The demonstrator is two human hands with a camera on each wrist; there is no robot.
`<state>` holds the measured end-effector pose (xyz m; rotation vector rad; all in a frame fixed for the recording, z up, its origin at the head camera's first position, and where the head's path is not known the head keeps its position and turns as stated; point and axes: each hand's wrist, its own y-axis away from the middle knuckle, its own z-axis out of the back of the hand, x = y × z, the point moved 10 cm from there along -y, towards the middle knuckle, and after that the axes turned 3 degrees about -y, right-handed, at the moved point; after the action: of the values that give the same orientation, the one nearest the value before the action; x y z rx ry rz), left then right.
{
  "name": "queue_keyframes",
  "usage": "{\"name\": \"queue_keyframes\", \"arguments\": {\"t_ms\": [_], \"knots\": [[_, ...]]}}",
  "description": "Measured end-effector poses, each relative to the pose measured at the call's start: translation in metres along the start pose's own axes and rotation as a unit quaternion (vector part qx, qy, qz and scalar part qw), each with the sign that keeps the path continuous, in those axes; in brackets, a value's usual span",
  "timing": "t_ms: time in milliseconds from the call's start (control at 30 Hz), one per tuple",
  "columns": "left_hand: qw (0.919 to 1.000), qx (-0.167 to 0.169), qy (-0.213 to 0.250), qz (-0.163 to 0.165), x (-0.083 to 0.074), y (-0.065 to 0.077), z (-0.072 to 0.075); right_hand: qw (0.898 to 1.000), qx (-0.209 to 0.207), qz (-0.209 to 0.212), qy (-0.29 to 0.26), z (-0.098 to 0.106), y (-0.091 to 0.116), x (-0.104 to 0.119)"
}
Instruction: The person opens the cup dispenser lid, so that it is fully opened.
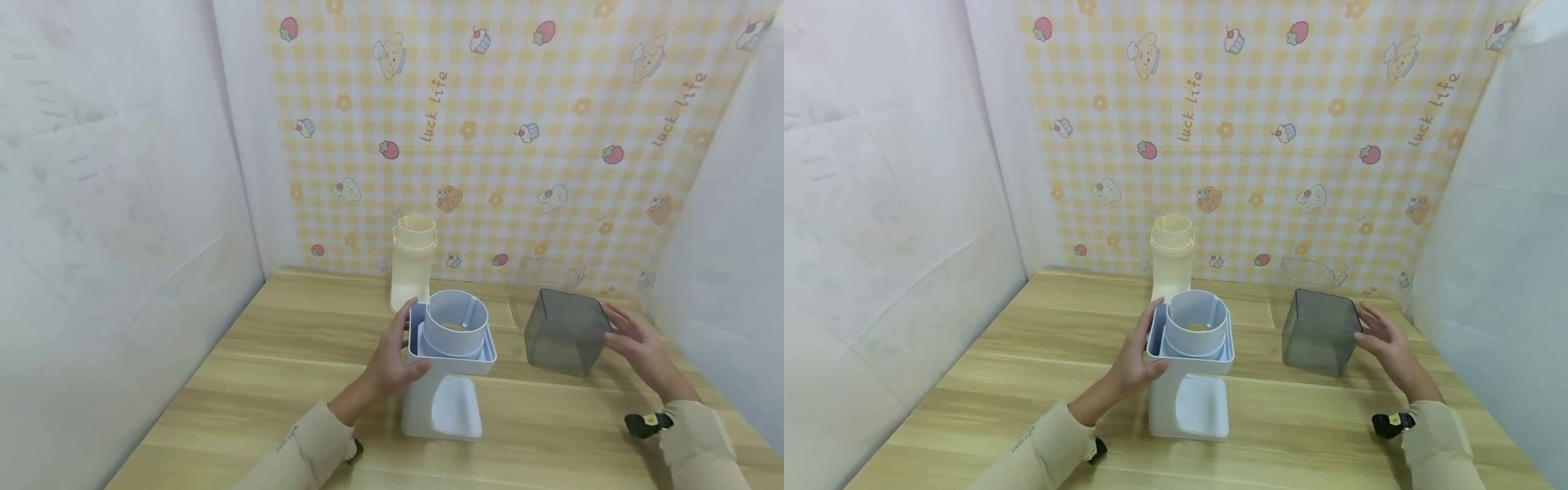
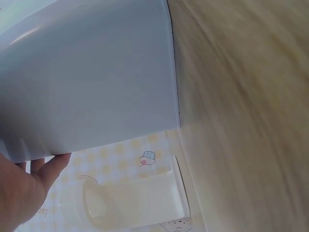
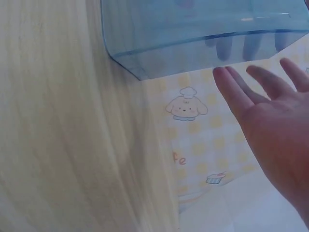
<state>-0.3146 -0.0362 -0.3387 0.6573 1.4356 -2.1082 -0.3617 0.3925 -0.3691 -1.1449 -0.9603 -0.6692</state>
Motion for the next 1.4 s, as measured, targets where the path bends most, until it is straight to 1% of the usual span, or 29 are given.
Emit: {"name": "queue_keyframes", "arguments": {"t_ms": [67, 100, 167, 267, 367, 567, 633, 667, 733, 800, 833, 867, 933, 1000, 1067, 1133, 1200, 1300, 1400], "knots": [[1.0, 0.004, 0.0, 0.005, 0.001, 0.002, 0.0, 0.998, 0.002, 0.034, -0.044, -0.003, 0.0, 0.01], [1.0, 0.005, -0.001, 0.007, 0.002, 0.002, 0.0, 0.997, 0.004, 0.052, -0.055, -0.004, -0.001, 0.017], [1.0, 0.005, -0.002, 0.008, 0.002, 0.003, 0.001, 0.996, -0.001, 0.078, -0.053, -0.007, -0.003, 0.029], [0.9999, 0.006, -0.002, 0.011, 0.003, 0.002, 0.003, 0.994, -0.01, 0.104, -0.024, -0.012, -0.01, 0.047], [0.9998, 0.015, 0.005, 0.012, 0.004, 0.0, 0.001, 0.993, -0.019, 0.114, -0.003, -0.019, -0.015, 0.06], [0.999, 0.027, 0.029, 0.02, 0.007, -0.005, -0.001, 0.993, -0.038, 0.107, 0.044, -0.034, -0.027, 0.074], [0.9986, 0.031, 0.034, 0.026, 0.009, -0.005, -0.002, 0.99, -0.036, 0.108, 0.078, -0.04, -0.03, 0.078], [0.9984, 0.034, 0.035, 0.028, 0.009, -0.005, -0.002, 0.987, -0.034, 0.104, 0.114, -0.045, -0.031, 0.079], [0.998, 0.043, 0.033, 0.031, 0.01, -0.005, -0.005, 0.977, -0.018, 0.103, 0.184, -0.059, -0.032, 0.081], [0.9976, 0.052, 0.032, 0.031, 0.01, -0.005, -0.006, 0.963, 0.005, 0.111, 0.247, -0.078, -0.033, 0.085], [0.9975, 0.055, 0.03, 0.032, 0.01, -0.005, -0.006, 0.956, 0.016, 0.115, 0.268, -0.088, -0.035, 0.087], [0.9976, 0.055, 0.028, 0.031, 0.009, -0.005, -0.005, 0.954, 0.025, 0.123, 0.272, -0.098, -0.036, 0.088], [0.9977, 0.055, 0.026, 0.029, 0.008, -0.003, -0.005, 0.96, 0.045, 0.14, 0.238, -0.115, -0.037, 0.091], [0.9974, 0.062, 0.023, 0.03, 0.007, 0.0, -0.006, 0.964, 0.062, 0.154, 0.206, -0.128, -0.035, 0.092], [0.9968, 0.072, 0.017, 0.03, 0.006, 0.003, -0.009, 0.968, 0.075, 0.158, 0.18, -0.138, -0.031, 0.09], [0.9966, 0.076, 0.006, 0.031, 0.007, 0.005, -0.01, 0.969, 0.088, 0.154, 0.173, -0.146, -0.029, 0.088], [0.9974, 0.066, -0.003, 0.031, 0.006, 0.003, -0.006, 0.968, 0.096, 0.15, 0.179, -0.152, -0.032, 0.088], [0.9987, 0.041, -0.01, 0.029, 0.006, -0.003, 0.003, 0.97, 0.103, 0.147, 0.165, -0.161, -0.041, 0.09], [0.9987, 0.041, -0.002, 0.028, 0.007, -0.006, 0.007, 0.971, 0.12, 0.155, 0.14, -0.172, -0.044, 0.095]]}}
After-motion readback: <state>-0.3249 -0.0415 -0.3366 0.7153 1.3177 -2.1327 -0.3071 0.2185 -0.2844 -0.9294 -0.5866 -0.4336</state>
